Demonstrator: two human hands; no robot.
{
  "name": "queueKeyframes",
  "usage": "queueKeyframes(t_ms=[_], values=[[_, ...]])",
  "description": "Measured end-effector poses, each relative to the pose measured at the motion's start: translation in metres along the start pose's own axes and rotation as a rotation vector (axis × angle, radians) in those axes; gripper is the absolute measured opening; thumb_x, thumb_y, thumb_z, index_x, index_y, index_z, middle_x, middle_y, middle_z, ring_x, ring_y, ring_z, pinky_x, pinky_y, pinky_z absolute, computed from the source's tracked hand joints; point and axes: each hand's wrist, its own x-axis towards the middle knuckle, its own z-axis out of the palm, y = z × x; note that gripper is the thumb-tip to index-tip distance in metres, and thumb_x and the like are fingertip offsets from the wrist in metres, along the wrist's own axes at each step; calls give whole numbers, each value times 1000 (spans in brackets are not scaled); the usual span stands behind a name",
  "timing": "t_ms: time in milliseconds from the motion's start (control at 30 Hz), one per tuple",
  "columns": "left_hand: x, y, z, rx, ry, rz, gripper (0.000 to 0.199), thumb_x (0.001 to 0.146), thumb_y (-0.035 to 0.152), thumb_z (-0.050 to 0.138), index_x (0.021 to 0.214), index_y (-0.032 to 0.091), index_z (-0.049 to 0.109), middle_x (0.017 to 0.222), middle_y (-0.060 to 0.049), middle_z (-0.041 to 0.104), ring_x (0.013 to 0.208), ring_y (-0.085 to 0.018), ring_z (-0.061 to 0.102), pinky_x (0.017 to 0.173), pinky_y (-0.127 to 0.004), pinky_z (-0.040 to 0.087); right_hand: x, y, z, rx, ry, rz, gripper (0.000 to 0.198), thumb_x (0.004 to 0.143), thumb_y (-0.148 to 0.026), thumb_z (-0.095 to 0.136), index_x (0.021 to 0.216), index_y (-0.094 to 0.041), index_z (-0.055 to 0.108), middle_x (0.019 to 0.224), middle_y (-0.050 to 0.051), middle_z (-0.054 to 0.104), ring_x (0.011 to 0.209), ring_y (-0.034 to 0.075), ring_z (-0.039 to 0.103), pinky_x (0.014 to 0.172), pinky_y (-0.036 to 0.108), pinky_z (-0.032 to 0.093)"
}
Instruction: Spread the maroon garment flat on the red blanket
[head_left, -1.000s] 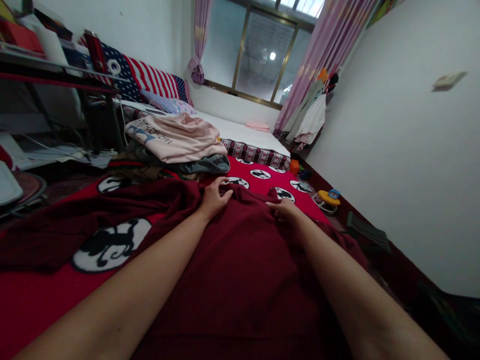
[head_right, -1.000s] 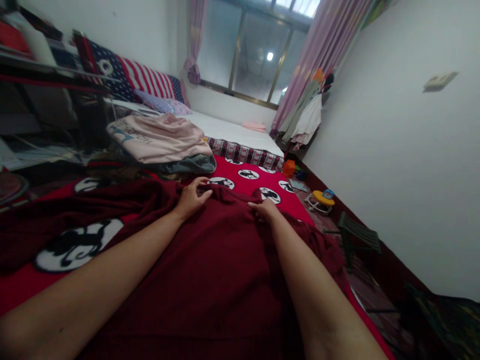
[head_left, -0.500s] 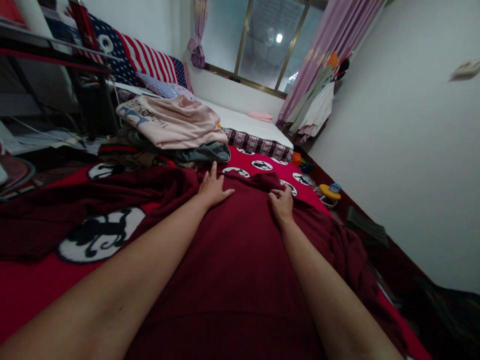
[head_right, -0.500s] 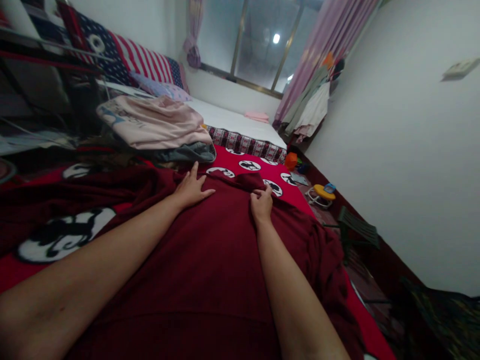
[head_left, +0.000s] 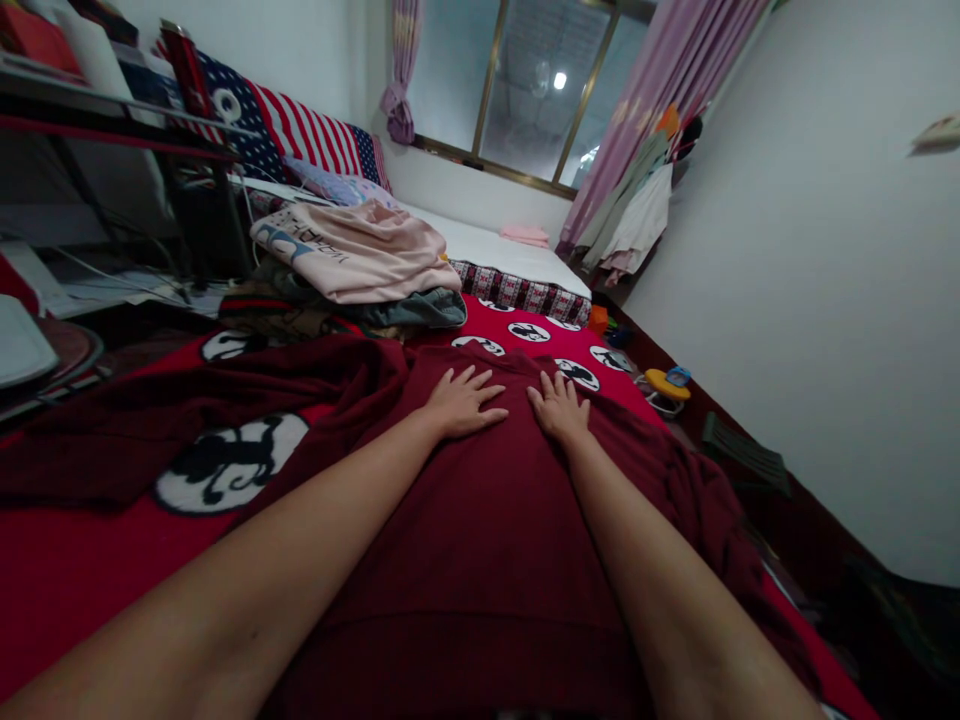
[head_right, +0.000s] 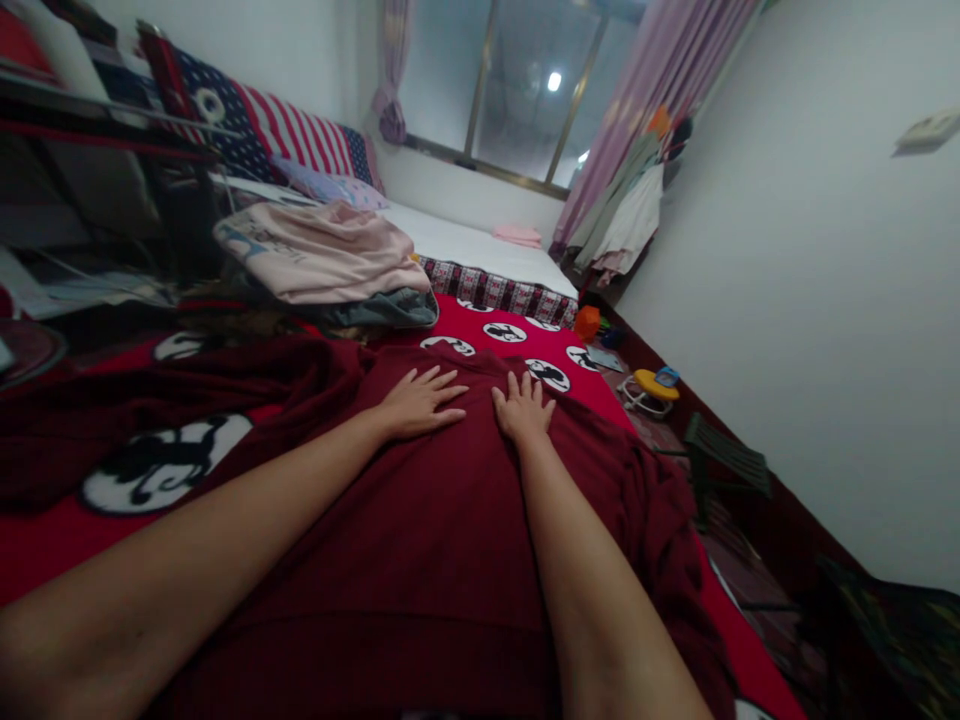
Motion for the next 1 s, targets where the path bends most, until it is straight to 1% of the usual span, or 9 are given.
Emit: queueKeyframes(t_ms=[67,233,300,433,533,633,733,800,1000], values=[[3,-1,0,-21,28,-47,62,95,64,24,146,33,39,159,1,23,147,-28,16,117,-55,11,-8,-5,-1,13,45,-39,67,97,-55,25,155,-23,16,162,10,6,148,35,9,112,66,15],[8,-12,-3,-10,44,-144,57,98,53,21,147,29,38,158,1,25,147,-24,19,118,-50,16,-32,7,-2,25,-35,-518,59,98,-53,29,153,-35,19,162,-1,11,149,21,9,117,53,17],[8,-21,-6,23,31,-170,61,96,59,25,149,29,34,159,0,22,147,-26,17,117,-52,15,-32,37,-4,-32,-55,-382,57,98,-53,27,152,-34,23,162,0,14,149,22,11,118,53,15],[7,-35,-11,73,-4,-163,69,92,68,25,151,32,30,161,0,17,148,-28,13,117,-54,12,-23,102,-14,-120,-38,76,59,99,-50,21,154,-27,18,162,7,12,149,28,10,116,56,18],[8,-36,-11,99,-15,-145,70,92,68,23,152,32,27,161,-1,14,148,-29,11,118,-54,9,-20,102,-22,-110,-52,255,59,100,-46,18,154,-22,21,161,10,16,148,33,12,113,62,16],[9,-35,-9,121,-13,-145,70,92,68,21,152,32,26,161,-2,14,148,-29,11,117,-55,10,-23,56,-23,-128,12,193,62,97,-46,30,151,-16,29,160,16,17,147,37,11,111,67,15],[9,-35,-8,136,8,-141,70,92,68,20,152,32,27,161,-2,15,148,-29,12,117,-55,11,-24,8,-14,-35,61,-171,67,95,-53,34,154,-23,20,162,10,12,149,30,10,113,59,21],[8,-36,-7,139,18,-133,69,93,67,20,151,31,28,161,-2,16,148,-29,13,117,-55,12,-21,-5,-6,10,17,-310,65,96,-58,29,154,-30,20,162,4,13,149,25,11,116,54,20],[5,-36,-9,90,42,-140,67,92,66,24,149,31,33,160,-2,20,147,-28,16,117,-54,13,0,21,4,-9,39,-26,65,97,-57,25,153,-25,24,161,8,17,148,28,17,115,56,19]])
